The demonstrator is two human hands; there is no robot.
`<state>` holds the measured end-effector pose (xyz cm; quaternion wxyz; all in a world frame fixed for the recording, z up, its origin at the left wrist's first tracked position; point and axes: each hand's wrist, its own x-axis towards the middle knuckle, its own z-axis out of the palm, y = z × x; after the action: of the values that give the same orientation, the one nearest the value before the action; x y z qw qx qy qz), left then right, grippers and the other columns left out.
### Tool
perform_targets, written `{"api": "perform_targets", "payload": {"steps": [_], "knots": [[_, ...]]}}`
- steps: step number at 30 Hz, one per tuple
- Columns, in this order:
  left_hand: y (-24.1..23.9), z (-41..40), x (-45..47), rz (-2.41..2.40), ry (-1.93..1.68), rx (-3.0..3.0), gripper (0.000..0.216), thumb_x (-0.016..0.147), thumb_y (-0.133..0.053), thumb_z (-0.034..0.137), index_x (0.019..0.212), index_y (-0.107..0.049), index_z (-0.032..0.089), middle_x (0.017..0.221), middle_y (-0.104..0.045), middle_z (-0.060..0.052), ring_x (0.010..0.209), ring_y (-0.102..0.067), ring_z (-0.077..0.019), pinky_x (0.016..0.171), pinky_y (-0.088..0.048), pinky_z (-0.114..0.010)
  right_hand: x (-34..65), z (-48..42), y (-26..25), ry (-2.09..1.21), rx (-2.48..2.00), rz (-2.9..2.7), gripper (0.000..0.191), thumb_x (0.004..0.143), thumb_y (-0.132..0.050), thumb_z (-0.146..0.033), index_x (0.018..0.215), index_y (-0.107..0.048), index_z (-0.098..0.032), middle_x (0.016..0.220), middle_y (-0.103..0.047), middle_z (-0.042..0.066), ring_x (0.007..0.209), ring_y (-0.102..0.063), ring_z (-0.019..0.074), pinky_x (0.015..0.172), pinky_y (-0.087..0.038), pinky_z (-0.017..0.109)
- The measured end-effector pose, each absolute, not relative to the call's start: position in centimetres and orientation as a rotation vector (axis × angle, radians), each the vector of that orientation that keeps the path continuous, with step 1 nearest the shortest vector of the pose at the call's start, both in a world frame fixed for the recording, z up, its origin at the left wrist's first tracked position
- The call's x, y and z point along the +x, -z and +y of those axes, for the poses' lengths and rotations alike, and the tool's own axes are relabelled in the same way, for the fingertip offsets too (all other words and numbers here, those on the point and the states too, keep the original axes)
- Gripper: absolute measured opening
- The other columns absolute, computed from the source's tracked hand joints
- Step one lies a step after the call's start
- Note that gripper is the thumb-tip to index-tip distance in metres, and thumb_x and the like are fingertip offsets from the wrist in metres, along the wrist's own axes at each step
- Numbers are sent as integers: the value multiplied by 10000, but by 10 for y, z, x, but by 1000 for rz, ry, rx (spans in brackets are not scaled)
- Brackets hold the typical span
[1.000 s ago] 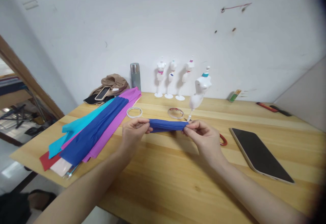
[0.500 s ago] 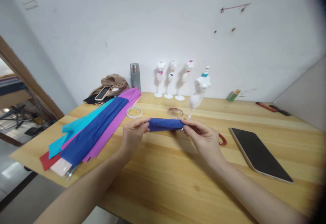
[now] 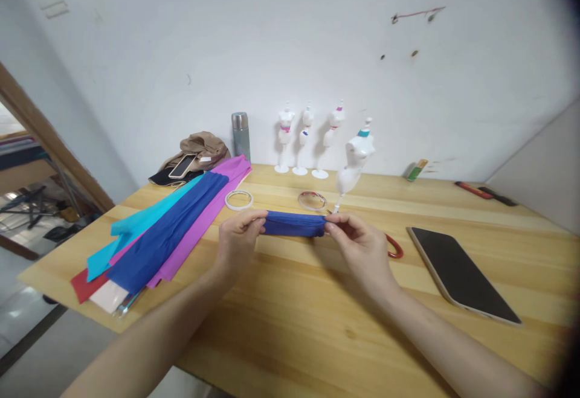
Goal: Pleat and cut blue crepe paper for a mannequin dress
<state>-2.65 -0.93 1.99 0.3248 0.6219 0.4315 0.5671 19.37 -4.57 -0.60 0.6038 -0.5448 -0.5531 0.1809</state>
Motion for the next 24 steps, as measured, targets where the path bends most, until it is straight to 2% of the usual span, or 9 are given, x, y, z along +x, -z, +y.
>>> {"api": "perform_targets", "payload": {"steps": [8,15,24], "knots": [[-23,-6,-24,1156,-1415,1431,124,694,-667,219,781,-748,182,549,-670,1,540,-640,-145,558,-508,-245,190,-47,0,-517,-1249,-1216,138,743,-665,-345,778,-654,-212,724,-681,16,678,-627,185,694,-493,329],[-30,-9,-22,1053,-1390,1238,135,618,-732,221,726,-719,140,570,-691,-26,552,-659,-149,574,-513,-252,185,-46,-10,-723,-1149,-1063,161,628,-738,-324,672,-636,-207,646,-689,16,597,-634,168,602,-503,289],[-32,-11,-21,1006,-1354,1174,135,581,-742,203,695,-721,133,549,-686,-33,524,-639,-139,574,-509,-255,187,-48,-10,-692,-1140,-1079,142,627,-711,-295,600,-592,-224,580,-642,-5,552,-603,153,564,-492,285]]}}
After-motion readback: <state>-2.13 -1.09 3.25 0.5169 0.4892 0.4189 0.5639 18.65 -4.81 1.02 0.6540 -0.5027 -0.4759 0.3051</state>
